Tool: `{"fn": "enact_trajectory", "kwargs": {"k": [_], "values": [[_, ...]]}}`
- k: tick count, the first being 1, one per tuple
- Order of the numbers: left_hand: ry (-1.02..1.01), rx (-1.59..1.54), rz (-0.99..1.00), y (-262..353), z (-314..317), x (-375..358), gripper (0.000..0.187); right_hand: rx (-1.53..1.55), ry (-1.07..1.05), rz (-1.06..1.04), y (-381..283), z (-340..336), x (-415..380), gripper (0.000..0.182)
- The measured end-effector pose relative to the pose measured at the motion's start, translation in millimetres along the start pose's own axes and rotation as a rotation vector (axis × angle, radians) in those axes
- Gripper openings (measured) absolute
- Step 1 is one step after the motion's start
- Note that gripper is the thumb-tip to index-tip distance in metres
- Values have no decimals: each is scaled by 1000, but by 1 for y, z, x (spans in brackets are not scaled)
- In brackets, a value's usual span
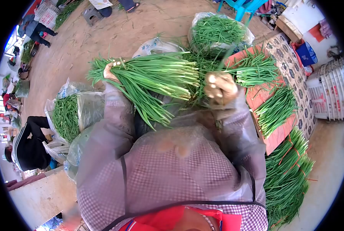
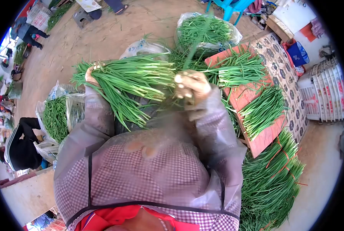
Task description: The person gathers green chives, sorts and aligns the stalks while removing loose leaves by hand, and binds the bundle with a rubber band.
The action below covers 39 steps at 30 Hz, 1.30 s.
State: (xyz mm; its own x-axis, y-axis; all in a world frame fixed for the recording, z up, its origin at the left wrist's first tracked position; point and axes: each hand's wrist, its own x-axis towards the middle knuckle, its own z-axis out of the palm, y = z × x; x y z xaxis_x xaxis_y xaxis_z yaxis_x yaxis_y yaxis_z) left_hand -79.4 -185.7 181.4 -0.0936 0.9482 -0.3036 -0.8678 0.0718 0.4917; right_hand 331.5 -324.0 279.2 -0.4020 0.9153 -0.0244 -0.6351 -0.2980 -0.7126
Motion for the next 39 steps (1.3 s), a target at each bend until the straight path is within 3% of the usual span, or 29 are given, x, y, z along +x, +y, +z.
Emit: {"fn": "enact_trajectory", "kwargs": {"k": [2, 5, 6, 7, 9, 10, 11, 13, 14, 15, 18, 20, 23, 24, 26, 27, 29, 31, 33, 35, 36, 37, 39], "values": [[37, 30, 19, 0, -4, 2, 13, -140, -45, -55, -12, -18, -24, 11], [70, 76, 39, 2, -18, 10, 13, -856, 58, 319, -14, -61, -51, 22], [67, 90, 41, 3, -21, 11, 13, -1554, 10, 335, -16, -61, -52, 26], [66, 94, 37, 3, -23, 12, 13, -1966, 92, 529, -15, -47, -49, 29], [-15, 40, -2, 1, -23, 15, 14, -1483, 95, -33, 8, -67, -40, 28], [-15, 42, -4, -3, -15, 8, 14, -915, 97, 23, 12, -48, -30, 32], [-2, 118, 83, -9, -6, 1, 13, -823, 82, 109, 5, -29, -21, 37], [6, 203, 171, -8, -2, 1, 12, -803, 73, 84, 20, -7, 4, 39], [-72, 133, 94, -2, -10, 11, 14, -1001, 74, 89, 34, -12, 21, 43], [-148, 63, 16, 1, -14, 16, 17, -1212, 60, 160, 28, 12, 29, 35], [-193, 25, -57, 4, -2, 4, 20, -1308, 2, 29, 47, 28, 42, 30], [-150, 62, 3, 4, -5, 7, 20, -880, 163, -190, 67, 21, 46, 24], [-79, 165, 71, 4, -9, 11, 22, -394, 132, 1, 46, 13, 33, 17], [-45, 199, 47, 2, -3, 3, 22, -251, 146, -30, 39, 8, 25, 13], [-9, 228, 25, -2, -2, -4, 22, -308, -71, 51, 13, -12, 2, 14], [17, 262, 90, -5, -7, -5, 24, -575, -184, 168, 0, -29, -10, 17], [49, 296, 158, -6, -10, -10, 27, -791, -195, 465, 7, -40, -25, 22], [68, 175, -39, -5, 0, -20, 27, -1459, -297, 285, 27, -37, -20, 26], [43, 149, -91, -9, 0, -19, 26, -1405, -321, -154, 70, -31, -9, 39], [-64, 33, -25, -13, -23, 6, 19, -1350, -214, -23, 80, 9, 9, 64], [33, 144, 16, -16, -15, 4, 25, -1409, -183, -187, 98, 11, 21, 68], [34, 150, 19, -20, -3, -5, 25, -1456, -153, -214, 104, 20, 31, 68], [23, 227, 69, -25, 22, -27, 22, -1382, -100, -46, 105, 34, 44, 50]]}}
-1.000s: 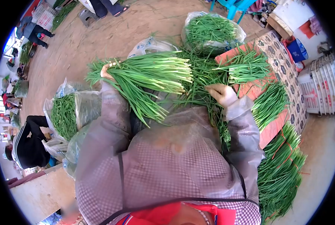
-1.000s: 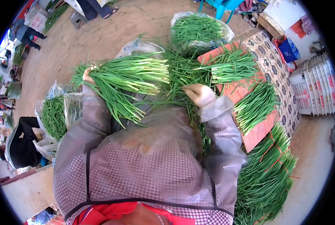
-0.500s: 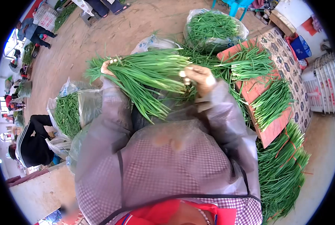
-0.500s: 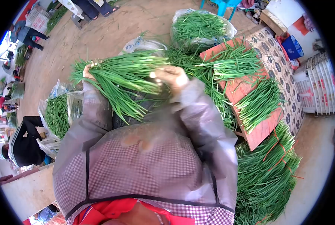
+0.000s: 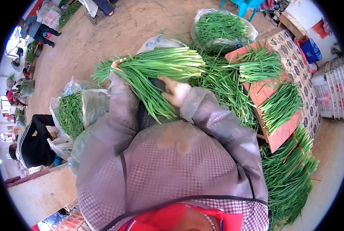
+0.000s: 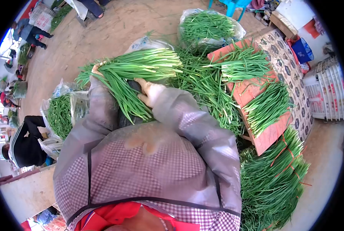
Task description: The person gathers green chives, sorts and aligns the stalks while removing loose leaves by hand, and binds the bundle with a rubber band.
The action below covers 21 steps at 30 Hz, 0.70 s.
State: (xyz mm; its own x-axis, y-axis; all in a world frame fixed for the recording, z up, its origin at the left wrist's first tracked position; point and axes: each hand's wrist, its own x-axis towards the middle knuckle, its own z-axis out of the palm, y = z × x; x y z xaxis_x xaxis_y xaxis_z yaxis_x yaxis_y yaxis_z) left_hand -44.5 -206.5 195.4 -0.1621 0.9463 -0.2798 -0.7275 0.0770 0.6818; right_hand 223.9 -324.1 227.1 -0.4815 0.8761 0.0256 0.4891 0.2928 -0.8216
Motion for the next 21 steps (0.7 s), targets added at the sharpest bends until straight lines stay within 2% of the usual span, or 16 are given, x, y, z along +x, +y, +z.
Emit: {"fn": "enact_trajectory", "kwargs": {"k": [1, 3, 4, 6, 8, 9, 10, 12, 13, 14, 16, 17, 19, 20, 21], "values": [[28, -9, 7, 2, 8, -11, 20, 1, -2, -4, 8, 5, 3, 50], [39, -39, -15, 6, 10, -13, 20, -13, 46, -225, 30, 21, 6, 26], [49, -48, -18, 8, 7, -12, 21, -12, 40, -228, 28, 13, 2, 26], [57, -60, -23, 9, 1, -10, 21, 562, -253, -59, 26, -14, -16, 16], [60, -51, -19, 8, -5, -7, 21, 648, -342, 215, 28, -45, -35, 18], [62, -42, -27, 8, -7, -9, 21, 680, -276, 310, 26, -53, -41, 15], [58, -44, -29, 6, -8, -5, 22, 574, -280, 150, 32, -55, -41, 29], [62, -39, -42, 4, -9, -7, 22, 248, -111, -213, 31, -51, -41, 66], [57, -48, -44, 2, -11, -5, 22, 117, -170, -157, 27, -44, -40, 94], [60, -47, -46, 1, -10, -5, 22, -142, -167, -75, 17, -30, -33, 94], [59, -53, -36, -1, -6, -6, 23, -209, -23, -182, 15, 0, -18, 70], [65, -51, -17, -1, -5, -8, 23, -208, -24, -184, 21, 11, -13, 70], [101, -59, 38, -1, -6, -4, 24, -266, 240, -418, 25, 21, -3, 42], [116, -59, 77, 0, -7, -2, 26, -262, 238, -420, 29, 22, -1, 42], [71, -72, 54, 1, -13, 3, 24, -252, 195, -298, 26, 15, 0, 32]]}}
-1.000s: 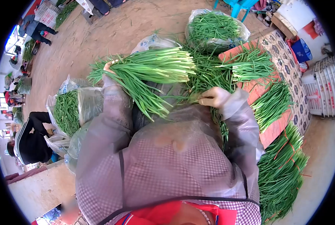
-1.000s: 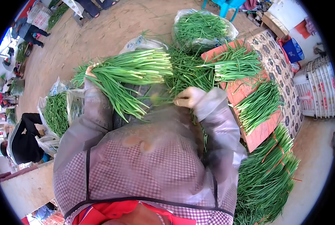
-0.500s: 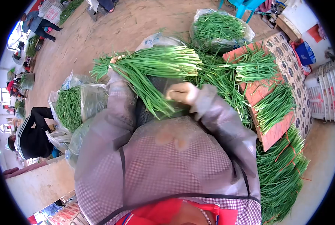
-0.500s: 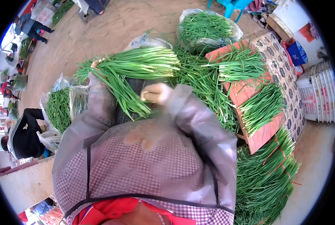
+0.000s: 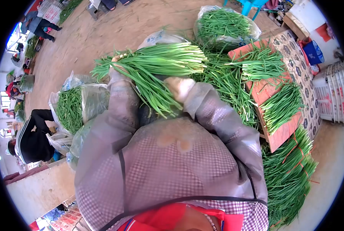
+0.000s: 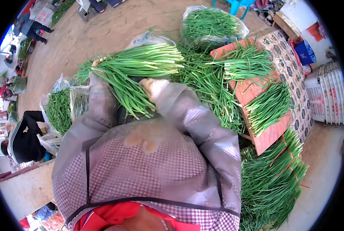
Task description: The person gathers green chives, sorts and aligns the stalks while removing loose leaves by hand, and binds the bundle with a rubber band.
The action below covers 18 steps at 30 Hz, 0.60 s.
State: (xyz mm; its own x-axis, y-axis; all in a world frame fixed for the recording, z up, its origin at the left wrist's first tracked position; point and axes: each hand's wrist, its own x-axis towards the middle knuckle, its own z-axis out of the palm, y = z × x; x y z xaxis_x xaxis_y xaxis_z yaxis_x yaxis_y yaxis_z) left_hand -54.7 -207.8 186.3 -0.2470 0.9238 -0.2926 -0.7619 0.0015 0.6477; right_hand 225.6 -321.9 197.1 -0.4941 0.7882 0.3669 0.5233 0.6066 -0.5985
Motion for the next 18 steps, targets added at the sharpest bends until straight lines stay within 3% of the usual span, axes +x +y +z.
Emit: {"fn": "enact_trajectory", "kwargs": {"k": [2, 4, 5, 6, 8, 9, 10, 11, 12, 13, 15, 18], "values": [[-44, -10, -51, 1, -11, 12, 23, 112, -203, 276, 17, -11, -1, 20], [2, 19, -107, 4, -5, 3, 23, 86, -266, 385, 53, -23, -19, 20], [31, 32, -139, 5, -3, 2, 23, 23, -178, 471, 32, -58, -23, 24], [63, 37, -167, 8, 1, 2, 24, 194, -135, 463, 55, -65, -41, 28], [112, 59, -215, 10, 7, -2, 24, -48, -88, 468, 78, -83, -74, 25], [132, 65, -235, 11, 9, -3, 24, -161, -187, 577, 85, -96, -84, 22], [144, 71, -248, 13, 10, -4, 25, -10, -140, 739, 88, -105, -99, 19], [147, 64, -247, 14, 7, -2, 26, -258, -187, 722, 107, -102, -119, 15], [134, 60, -241, 14, 4, 0, 27, -376, -561, 805, 127, -108, -131, 33], [119, 59, -233, 14, 1, 0, 28, -375, -564, 803, 111, -111, -131, 33], [93, 66, -233, 14, -2, 1, 31, -628, -392, 919, 70, -121, -129, 51], [21, 80, -268, 11, -1, -7, 35, -55, -214, 430, 8, -128, -80, 77]]}}
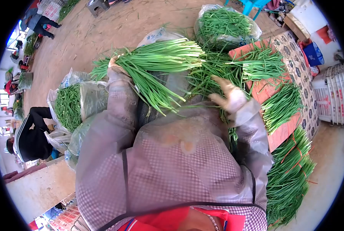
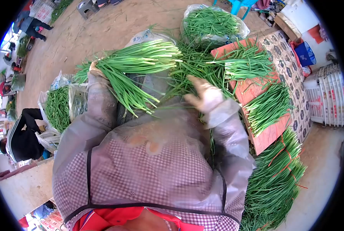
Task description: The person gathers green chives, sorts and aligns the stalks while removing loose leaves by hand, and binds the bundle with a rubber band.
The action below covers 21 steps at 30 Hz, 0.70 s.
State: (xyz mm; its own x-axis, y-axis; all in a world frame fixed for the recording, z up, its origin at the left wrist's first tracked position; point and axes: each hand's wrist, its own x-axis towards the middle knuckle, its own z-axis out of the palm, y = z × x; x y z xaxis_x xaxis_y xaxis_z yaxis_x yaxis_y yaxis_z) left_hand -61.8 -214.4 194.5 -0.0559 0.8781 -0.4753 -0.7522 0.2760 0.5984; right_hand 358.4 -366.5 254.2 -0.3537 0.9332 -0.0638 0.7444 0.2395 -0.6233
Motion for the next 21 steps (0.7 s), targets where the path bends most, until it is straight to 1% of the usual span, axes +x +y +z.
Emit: {"fn": "enact_trajectory", "kwargs": {"k": [1, 3, 5, 6, 8, 9, 10, 11, 12, 13, 14, 15, 17, 19, 20, 21], "values": [[-27, 9, -14, -2, 2, -3, 36, 140, 35, -206, -31, 6, 6, 82], [-57, 11, -22, -5, -2, 0, 38, 132, 137, -427, -74, 38, 22, 85], [-47, -30, -27, -1, -14, 27, 37, 34, 66, -379, -105, 62, 34, 75], [26, -87, 19, 0, -6, 25, 34, 34, 70, -384, -99, 72, 44, 75], [160, -189, 119, 3, 14, 18, 28, 355, -210, -45, -70, 103, 80, 63], [223, -233, 171, 4, 25, 13, 25, 356, 39, -239, -40, 118, 90, 51], [187, -196, 183, 4, 25, 9, 21, 634, 70, -69, -42, 98, 90, 45], [147, -158, 192, 3, 27, 6, 16, 805, -224, 237, -38, 69, 93, 41], [192, -149, 197, 2, 35, -2, 15, 818, -226, 320, -20, 69, 100, 35], [180, -146, 190, 0, 30, 7, 15, 987, -239, 341, -9, 61, 99, 31], [182, -169, 215, -1, 17, 19, 16, 1063, -249, 343, 6, 59, 98, 28], [187, -193, 243, -1, 17, 22, 18, 1140, -263, 342, 13, 55, 96, 26], [180, -177, 209, -2, 14, 26, 17, 1163, -227, 328, 24, 56, 88, 23], [155, -211, 200, -1, -7, 45, 16, 1192, -197, 318, 32, 57, 81, 20], [157, -244, 238, -1, -15, 55, 17, 1201, -158, 359, 38, 57, 78, 18], [155, -243, 236, -2, -9, 45, 17, 1211, -117, 400, 46, 57, 75, 17]]}}
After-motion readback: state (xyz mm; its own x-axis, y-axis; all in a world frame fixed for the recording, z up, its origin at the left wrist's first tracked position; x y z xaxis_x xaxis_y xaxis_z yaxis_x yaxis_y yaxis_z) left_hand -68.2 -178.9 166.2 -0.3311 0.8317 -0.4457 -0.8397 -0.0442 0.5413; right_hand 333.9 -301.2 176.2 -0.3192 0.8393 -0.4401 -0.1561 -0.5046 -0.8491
